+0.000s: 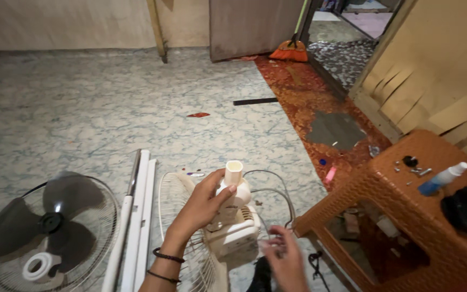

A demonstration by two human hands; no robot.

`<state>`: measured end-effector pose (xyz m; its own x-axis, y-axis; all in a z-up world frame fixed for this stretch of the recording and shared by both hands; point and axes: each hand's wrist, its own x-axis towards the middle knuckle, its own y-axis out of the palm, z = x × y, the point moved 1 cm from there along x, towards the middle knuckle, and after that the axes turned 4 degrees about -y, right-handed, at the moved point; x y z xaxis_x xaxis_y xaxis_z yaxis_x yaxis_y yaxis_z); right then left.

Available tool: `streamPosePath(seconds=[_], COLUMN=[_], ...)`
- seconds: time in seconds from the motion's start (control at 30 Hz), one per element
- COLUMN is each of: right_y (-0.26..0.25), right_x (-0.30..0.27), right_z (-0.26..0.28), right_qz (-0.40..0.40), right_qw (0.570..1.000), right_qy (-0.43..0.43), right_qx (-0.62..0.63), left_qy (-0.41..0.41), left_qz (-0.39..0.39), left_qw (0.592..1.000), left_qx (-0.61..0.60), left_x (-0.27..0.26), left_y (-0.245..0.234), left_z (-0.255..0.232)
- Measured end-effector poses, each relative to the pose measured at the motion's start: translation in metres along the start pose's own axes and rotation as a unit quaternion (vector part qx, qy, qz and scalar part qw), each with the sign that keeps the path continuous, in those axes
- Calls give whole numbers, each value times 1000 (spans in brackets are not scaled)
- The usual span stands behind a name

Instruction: The person disassembles a white pedestal fan, removes the motor housing, and uses a screwdriver to adjust internal components. They then reassemble the fan parts and test the motor by hand.

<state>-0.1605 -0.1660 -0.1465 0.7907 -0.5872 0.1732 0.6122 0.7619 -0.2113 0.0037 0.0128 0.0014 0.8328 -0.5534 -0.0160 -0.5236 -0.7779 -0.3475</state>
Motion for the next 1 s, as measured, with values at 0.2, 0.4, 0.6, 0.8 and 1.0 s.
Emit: streamPosePath(seconds=[0.2, 0.4, 0.6, 0.8, 1.0], right_y=[56, 79, 88, 89, 86], right_x=[12, 66, 85, 79, 64], right_z=[14, 41, 58, 62, 72], right_qz=[54, 317, 411, 442, 398], right_qw=[961, 866, 860, 856, 876], right_qy=[-203, -151, -130, -123, -80], right_qx=[-179, -355, -275, -236, -260], left_qy=[87, 16, 21, 13, 7], left_qz=[-26, -33, -25, -12, -1], left_qw=[994, 998, 996, 996, 997], left_qx=[-65, -43, -86, -91, -79], left_x=[-10, -20, -29, -35, -41], left_y=[-16, -36, -58, -74, -81], left_z=[13, 19, 22, 27, 32])
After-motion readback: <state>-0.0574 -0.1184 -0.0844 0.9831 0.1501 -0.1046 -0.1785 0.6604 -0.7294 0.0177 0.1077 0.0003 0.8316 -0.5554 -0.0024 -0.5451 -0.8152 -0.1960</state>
